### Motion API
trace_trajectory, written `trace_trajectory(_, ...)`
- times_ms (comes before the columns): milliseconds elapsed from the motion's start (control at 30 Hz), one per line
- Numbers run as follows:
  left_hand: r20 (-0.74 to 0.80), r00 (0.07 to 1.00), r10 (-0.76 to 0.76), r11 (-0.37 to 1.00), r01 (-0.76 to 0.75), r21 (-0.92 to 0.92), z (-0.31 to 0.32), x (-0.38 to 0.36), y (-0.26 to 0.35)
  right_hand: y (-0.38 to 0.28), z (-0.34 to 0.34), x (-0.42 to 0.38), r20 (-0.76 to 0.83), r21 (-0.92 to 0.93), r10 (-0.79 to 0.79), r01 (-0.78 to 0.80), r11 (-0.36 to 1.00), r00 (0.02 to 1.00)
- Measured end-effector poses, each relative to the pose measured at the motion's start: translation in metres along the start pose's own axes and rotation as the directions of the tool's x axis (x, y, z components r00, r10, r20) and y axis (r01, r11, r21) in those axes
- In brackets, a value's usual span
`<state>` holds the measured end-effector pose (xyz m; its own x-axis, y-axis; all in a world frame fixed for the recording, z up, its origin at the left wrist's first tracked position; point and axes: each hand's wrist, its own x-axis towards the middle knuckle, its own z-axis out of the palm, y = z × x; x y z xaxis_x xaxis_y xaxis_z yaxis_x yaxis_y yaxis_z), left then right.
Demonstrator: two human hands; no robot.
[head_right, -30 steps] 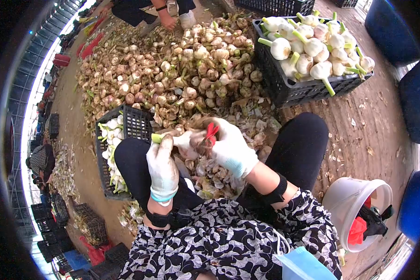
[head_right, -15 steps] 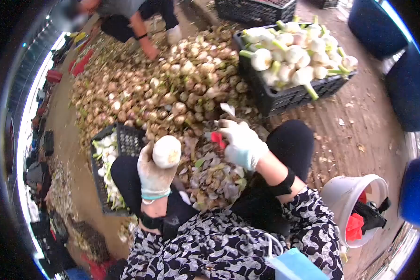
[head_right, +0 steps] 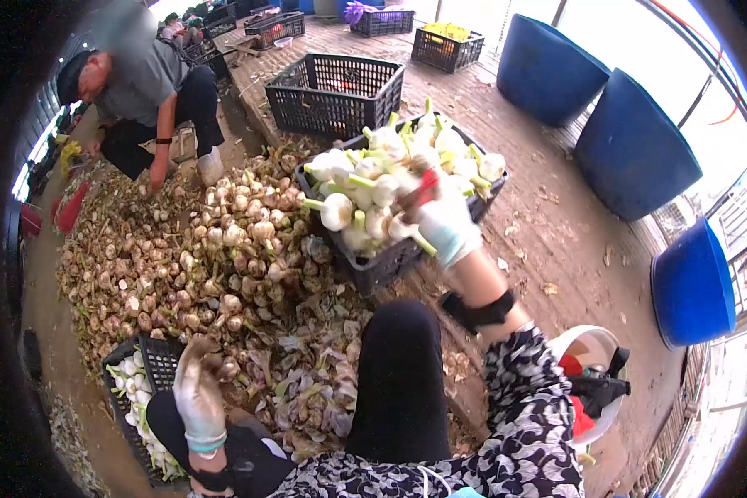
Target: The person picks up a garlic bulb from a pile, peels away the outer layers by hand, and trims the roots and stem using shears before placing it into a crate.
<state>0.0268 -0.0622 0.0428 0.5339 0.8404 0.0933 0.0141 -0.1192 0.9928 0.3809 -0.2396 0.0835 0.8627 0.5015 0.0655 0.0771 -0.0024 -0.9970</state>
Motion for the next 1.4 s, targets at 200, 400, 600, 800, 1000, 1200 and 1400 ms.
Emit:
trace_trajectory(200, -0.248, 0.967, -0.062, 0.99, 0.028, -0.14, -0.033, 0.005, 0.013, 0.007, -0.059, 0.159, -0.165, -0.206, -0.204, 0.169, 0.964, 0.965)
trace_trajectory(400, -0.297, 0.955, 0.002, 1.0, -0.001, 0.003, -0.052, 0.02, 0.003, 0.031, -0.038, 0.277, -0.017, -0.771, -0.418, 0.255, 0.584, 0.908)
trace_trajectory(600, -0.323, 0.939, -0.119, 0.993, 0.105, -0.061, -0.049, 0.041, -0.002, 0.066, -0.086, 0.315, 0.336, -0.66, -0.013, 0.246, 0.71, 0.942)
trace_trajectory(800, -0.257, 0.954, -0.156, 0.962, 0.088, -0.258, -0.049, 0.076, -0.003, -0.012, -0.025, 0.231, 0.736, -0.575, -0.447, 0.818, -0.018, 0.508)
trace_trajectory(1000, -0.088, 0.959, -0.269, 0.831, 0.185, -0.525, -0.042, 0.118, -0.029, -0.004, 0.125, 0.091, 0.887, -0.102, 0.049, 0.092, 0.991, 0.458)
trace_trajectory(1200, -0.072, 0.996, 0.05, 0.99, -0.039, 0.137, -0.073, 0.109, -0.103, 0.201, 0.28, 0.009, 0.373, -0.927, 0.654, 0.29, 0.237, 0.658)
trace_trajectory(1400, -0.087, 0.899, -0.43, 0.812, 0.342, -0.473, -0.069, 0.111, -0.062, 0.272, 0.306, -0.014, 0.1, -0.915, 0.493, -0.115, 0.387, 0.864)
